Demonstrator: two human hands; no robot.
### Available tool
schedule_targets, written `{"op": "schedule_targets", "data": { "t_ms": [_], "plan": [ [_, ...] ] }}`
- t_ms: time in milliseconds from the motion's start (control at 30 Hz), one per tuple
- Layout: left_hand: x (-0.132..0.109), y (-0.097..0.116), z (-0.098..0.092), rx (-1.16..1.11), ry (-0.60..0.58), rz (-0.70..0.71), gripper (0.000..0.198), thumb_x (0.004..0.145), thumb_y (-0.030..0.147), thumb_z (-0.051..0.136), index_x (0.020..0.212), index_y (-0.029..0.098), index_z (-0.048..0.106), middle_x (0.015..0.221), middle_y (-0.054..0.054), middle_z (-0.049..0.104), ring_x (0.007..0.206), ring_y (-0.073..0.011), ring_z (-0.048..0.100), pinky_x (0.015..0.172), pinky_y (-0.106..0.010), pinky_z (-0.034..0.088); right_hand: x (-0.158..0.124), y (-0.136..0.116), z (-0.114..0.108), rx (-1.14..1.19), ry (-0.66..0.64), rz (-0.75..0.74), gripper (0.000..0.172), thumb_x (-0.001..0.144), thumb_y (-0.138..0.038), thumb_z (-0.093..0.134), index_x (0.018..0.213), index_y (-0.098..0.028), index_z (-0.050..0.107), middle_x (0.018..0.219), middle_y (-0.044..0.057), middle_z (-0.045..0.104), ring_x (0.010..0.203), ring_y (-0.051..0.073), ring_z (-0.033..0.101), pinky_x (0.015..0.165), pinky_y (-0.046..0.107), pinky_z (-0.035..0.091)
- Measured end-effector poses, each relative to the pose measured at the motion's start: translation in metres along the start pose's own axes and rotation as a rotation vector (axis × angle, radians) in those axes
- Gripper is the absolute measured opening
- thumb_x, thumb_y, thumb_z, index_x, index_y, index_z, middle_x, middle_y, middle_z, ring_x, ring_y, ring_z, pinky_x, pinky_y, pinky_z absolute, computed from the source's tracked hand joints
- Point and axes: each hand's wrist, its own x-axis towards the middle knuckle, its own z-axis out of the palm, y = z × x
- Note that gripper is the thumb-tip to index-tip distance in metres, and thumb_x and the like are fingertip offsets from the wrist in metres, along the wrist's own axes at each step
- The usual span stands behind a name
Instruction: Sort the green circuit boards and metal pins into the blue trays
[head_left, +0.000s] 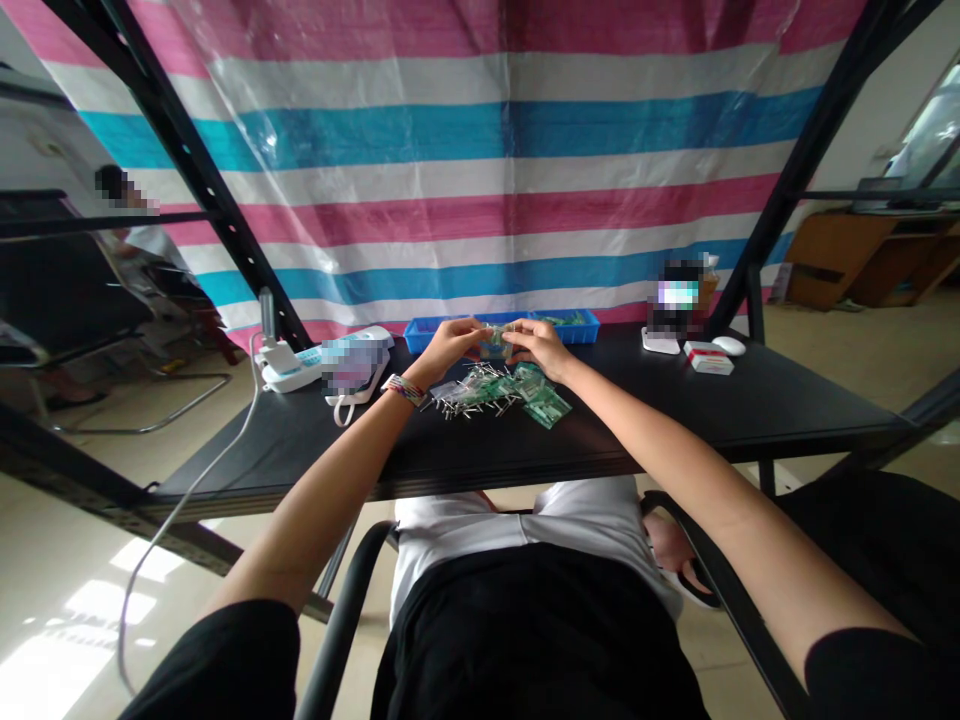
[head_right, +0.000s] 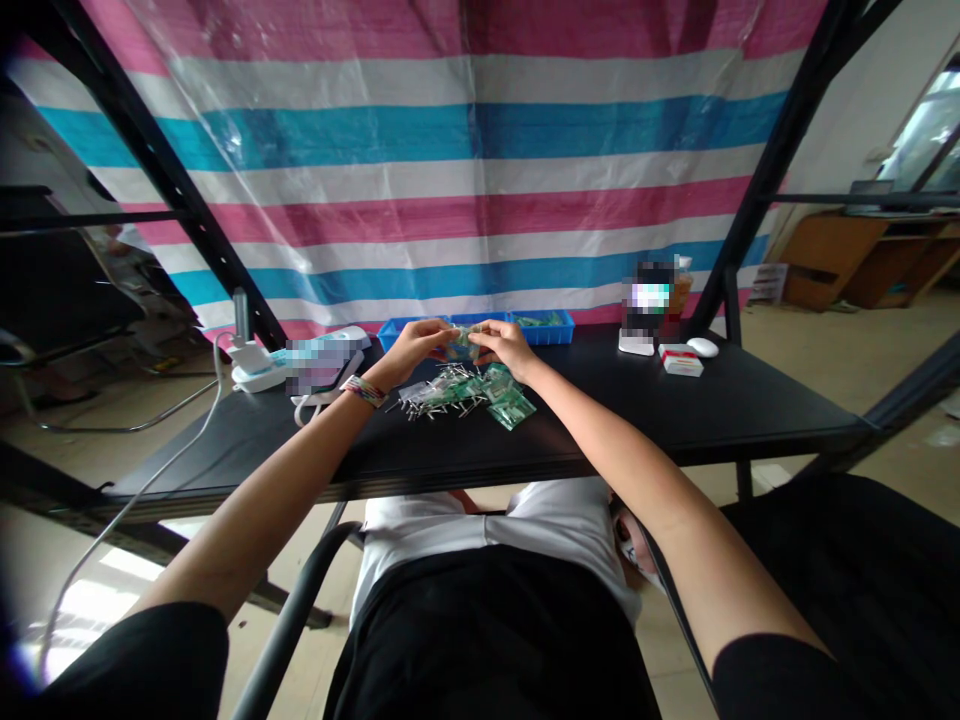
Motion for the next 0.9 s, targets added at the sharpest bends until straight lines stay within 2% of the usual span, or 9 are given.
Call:
{"op": "schedule_targets", "data": {
  "t_ms": [200,367,467,567,667,733,800,900],
  "plan": [
    [0.002,-0.002,0.000,0.040,0.005,0.050,0.036,0.081,0.048,0.082,0.076,0.016,0.066,0.071,-0.002,0.066,0.066,-0.0121,0.063,0.061,-0.023,0.054,0.001,0.003,-0.001,0.012,-0.036,0.001,0.033,0.075,-0.036,0.093,0.097,-0.019,0.075,0.086,0.002,0.074,0.078,0.018,0.071,0.065,0.030,0.067],
    [0.002,-0.002,0.001,0.066,-0.011,0.027,0.039,0.083,0.052,0.081,0.081,0.016,0.068,0.076,-0.003,0.069,0.067,-0.0128,0.066,0.062,-0.023,0.054,0.007,0.008,-0.003,-0.046,0.006,-0.036,0.038,0.070,-0.042,0.093,0.094,-0.020,0.074,0.085,0.002,0.073,0.079,0.019,0.070,0.062,0.029,0.065],
    [0.001,-0.002,0.000,0.063,-0.026,-0.048,0.041,0.086,0.056,0.076,0.091,0.016,0.071,0.089,-0.008,0.075,0.070,-0.0154,0.072,0.061,-0.024,0.055,0.019,0.010,-0.016,-0.094,0.156,-0.091,0.037,0.072,-0.047,0.091,0.089,-0.020,0.071,0.083,0.001,0.072,0.076,0.019,0.068,0.063,0.031,0.064],
    [0.001,-0.003,-0.001,0.096,-0.052,-0.065,0.037,0.086,0.051,0.074,0.095,0.016,0.073,0.092,-0.009,0.078,0.072,-0.0163,0.073,0.061,-0.024,0.054,0.034,0.008,-0.047,-0.183,0.443,-0.183,0.025,0.085,-0.042,0.078,0.093,-0.019,0.071,0.088,0.003,0.074,0.078,0.020,0.070,0.072,0.034,0.064],
    [0.002,-0.005,-0.001,0.186,-0.124,0.022,0.029,0.082,0.043,0.075,0.090,0.015,0.077,0.088,-0.009,0.078,0.074,-0.0162,0.071,0.066,-0.025,0.055,0.041,0.003,-0.084,-0.530,0.717,-0.273,0.024,0.096,-0.032,0.063,0.105,-0.014,0.076,0.103,0.012,0.078,0.086,0.024,0.073,0.082,0.036,0.061],
    [0.001,-0.006,0.001,0.244,-0.190,0.081,0.026,0.081,0.040,0.076,0.088,0.015,0.080,0.089,-0.009,0.080,0.077,-0.0171,0.071,0.072,-0.027,0.056,0.040,0.002,-0.102,-0.828,0.747,-0.296,0.030,0.099,-0.025,0.058,0.115,-0.013,0.080,0.114,0.017,0.079,0.100,0.027,0.073,0.095,0.037,0.056],
    [0.000,-0.006,0.003,0.299,-0.270,0.111,0.026,0.081,0.039,0.077,0.090,0.015,0.083,0.091,-0.010,0.082,0.082,-0.0192,0.073,0.077,-0.030,0.057,0.036,0.004,-0.108,-1.094,0.647,-0.248,0.033,0.100,-0.023,0.057,0.117,-0.013,0.083,0.119,0.020,0.078,0.108,0.030,0.071,0.099,0.038,0.051],
    [0.000,-0.005,0.003,0.374,-0.370,0.127,0.026,0.080,0.039,0.080,0.092,0.017,0.085,0.096,-0.010,0.084,0.087,-0.0219,0.075,0.081,-0.032,0.058,0.031,0.009,-0.102,-1.353,0.484,-0.185,0.036,0.104,-0.035,0.058,0.114,-0.015,0.086,0.119,0.022,0.078,0.114,0.035,0.066,0.104,0.044,0.045]
  ]
}}
